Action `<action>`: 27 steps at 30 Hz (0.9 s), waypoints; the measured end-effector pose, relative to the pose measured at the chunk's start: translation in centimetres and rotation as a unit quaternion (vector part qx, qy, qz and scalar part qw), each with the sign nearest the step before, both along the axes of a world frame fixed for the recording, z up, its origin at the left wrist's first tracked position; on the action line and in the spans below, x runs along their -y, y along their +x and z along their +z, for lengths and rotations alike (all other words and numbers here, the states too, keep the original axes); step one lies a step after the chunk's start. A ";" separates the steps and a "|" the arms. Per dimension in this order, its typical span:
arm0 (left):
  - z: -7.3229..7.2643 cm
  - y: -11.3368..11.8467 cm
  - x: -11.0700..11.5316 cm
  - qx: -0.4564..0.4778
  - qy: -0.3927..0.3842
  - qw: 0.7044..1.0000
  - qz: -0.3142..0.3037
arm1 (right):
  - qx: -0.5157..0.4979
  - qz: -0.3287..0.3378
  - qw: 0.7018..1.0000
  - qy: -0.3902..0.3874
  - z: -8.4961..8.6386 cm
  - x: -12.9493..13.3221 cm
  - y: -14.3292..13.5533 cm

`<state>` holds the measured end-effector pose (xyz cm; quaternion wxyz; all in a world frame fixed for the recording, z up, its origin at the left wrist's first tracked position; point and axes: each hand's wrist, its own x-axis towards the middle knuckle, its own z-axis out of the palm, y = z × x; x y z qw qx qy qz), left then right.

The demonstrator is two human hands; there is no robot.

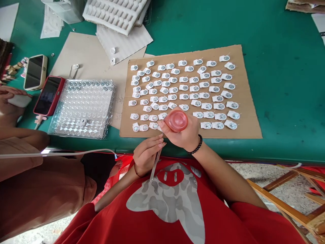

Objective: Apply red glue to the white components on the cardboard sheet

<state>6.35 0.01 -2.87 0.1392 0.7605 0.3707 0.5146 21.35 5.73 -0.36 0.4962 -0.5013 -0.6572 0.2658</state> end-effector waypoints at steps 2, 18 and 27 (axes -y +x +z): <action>0.0 0.0 0.0 0.000 -0.001 1.000 0.002 | 0.004 0.000 1.000 0.005 0.0 0.0 0.0; 0.6 0.5 -0.1 0.114 -0.080 0.988 0.070 | -0.264 -0.034 0.964 -0.031 0.5 -1.1 1.6; 3.7 -0.3 -2.8 0.156 -0.231 0.950 0.143 | -0.282 -0.101 0.954 0.015 0.9 -1.3 1.8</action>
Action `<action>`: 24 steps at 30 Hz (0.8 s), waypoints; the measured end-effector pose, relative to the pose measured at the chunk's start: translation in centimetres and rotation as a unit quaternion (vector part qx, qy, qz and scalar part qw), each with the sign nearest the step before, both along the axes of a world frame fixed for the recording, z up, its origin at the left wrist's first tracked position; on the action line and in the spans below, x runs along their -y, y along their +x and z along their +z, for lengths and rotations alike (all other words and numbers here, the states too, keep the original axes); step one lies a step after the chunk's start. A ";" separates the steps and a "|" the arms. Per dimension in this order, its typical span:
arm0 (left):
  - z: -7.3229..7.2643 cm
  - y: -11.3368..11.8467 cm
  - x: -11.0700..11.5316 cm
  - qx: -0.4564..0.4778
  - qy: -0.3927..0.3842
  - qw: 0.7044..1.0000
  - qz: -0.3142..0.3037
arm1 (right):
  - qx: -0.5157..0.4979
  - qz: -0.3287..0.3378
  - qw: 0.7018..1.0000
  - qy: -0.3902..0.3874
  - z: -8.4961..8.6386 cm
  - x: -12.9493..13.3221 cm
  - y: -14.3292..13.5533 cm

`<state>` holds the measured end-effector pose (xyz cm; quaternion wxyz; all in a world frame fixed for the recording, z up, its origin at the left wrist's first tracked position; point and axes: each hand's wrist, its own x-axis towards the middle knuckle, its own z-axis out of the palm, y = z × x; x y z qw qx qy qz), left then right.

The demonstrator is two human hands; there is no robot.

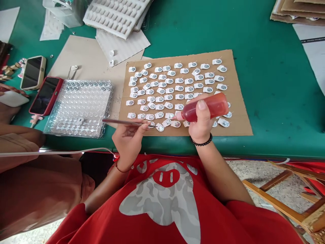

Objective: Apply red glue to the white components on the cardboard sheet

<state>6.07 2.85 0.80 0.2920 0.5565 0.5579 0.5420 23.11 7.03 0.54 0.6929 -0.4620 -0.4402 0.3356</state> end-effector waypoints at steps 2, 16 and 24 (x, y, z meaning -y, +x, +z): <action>0.7 -0.2 -0.9 -0.012 -0.035 0.999 -0.038 | -0.016 -0.002 1.000 0.009 -0.1 0.4 -0.3; 1.1 0.3 -2.9 -0.076 -0.074 0.985 -0.134 | 0.010 0.130 0.991 0.004 -1.9 2.8 -1.0; 0.7 0.1 -3.0 -0.077 -0.080 0.984 -0.141 | 0.057 0.167 0.984 -0.001 -2.4 3.1 -0.6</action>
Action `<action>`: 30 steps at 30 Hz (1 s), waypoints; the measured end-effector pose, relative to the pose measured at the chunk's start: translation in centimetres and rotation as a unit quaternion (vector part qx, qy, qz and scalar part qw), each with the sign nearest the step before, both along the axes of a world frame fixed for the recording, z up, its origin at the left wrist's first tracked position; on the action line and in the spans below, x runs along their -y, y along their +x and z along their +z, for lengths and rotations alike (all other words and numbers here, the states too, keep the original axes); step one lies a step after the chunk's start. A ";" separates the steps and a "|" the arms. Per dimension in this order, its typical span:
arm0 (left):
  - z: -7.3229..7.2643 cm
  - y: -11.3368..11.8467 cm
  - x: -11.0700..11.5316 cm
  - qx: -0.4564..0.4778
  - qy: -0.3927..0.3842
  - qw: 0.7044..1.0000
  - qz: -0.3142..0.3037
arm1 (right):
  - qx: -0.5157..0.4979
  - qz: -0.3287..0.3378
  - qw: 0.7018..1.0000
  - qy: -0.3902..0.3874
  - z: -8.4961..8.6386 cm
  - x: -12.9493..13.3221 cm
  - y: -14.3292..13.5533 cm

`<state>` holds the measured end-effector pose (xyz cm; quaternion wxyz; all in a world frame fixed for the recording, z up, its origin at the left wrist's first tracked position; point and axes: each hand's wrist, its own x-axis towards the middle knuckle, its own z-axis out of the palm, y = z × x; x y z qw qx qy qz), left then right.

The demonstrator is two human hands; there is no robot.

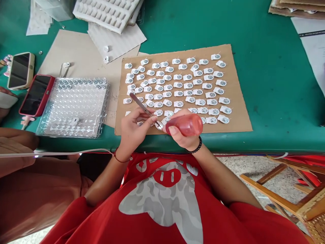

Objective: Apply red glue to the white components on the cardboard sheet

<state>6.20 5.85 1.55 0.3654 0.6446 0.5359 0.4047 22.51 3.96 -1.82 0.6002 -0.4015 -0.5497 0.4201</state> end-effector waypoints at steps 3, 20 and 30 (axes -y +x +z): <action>-0.1 0.0 0.0 0.005 -0.005 1.000 -0.004 | 0.022 -0.004 1.000 -0.002 -0.1 0.0 -0.1; -0.2 0.0 0.4 0.005 0.008 1.000 -0.005 | 0.181 -0.041 0.981 0.059 0.4 -0.1 -0.6; -0.1 0.0 0.4 -0.006 -0.006 1.000 0.003 | 0.182 -0.048 0.978 0.085 0.7 -0.4 -0.7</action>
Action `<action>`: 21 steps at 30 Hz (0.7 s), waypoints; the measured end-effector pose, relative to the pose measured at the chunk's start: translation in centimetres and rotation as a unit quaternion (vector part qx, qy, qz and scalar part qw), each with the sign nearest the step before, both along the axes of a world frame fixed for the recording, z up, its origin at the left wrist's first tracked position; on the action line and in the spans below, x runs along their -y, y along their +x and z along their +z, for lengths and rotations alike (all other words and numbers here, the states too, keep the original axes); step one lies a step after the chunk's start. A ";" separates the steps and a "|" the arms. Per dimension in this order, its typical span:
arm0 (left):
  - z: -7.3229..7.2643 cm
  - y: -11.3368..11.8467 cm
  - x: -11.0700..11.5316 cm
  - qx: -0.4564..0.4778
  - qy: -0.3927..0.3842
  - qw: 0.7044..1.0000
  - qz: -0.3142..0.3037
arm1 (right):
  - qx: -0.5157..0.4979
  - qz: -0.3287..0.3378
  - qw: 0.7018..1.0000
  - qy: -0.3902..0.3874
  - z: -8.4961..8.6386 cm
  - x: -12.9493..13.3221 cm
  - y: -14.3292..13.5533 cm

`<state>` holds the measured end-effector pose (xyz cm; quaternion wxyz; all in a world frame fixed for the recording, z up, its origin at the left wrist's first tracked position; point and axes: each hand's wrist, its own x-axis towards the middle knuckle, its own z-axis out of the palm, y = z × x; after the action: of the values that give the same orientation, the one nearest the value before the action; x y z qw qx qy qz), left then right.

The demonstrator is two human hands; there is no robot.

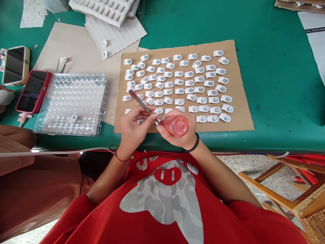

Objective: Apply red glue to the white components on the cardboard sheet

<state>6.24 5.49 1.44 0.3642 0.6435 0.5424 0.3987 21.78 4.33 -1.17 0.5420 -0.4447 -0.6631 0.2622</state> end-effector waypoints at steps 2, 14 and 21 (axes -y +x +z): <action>0.1 0.0 0.0 -0.004 0.002 1.000 0.001 | 0.006 -0.001 1.000 0.000 0.0 0.0 0.0; 0.3 0.1 0.0 -0.004 0.013 1.000 -0.005 | -0.013 0.019 1.000 -0.008 -0.2 0.0 0.0; 0.3 0.1 0.1 -0.013 0.013 1.000 -0.005 | -0.009 0.013 1.000 -0.002 -0.1 0.1 0.1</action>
<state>6.36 5.42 1.76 0.3508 0.6561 0.5389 0.3952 21.88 4.23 -1.23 0.5436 -0.4343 -0.6636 0.2747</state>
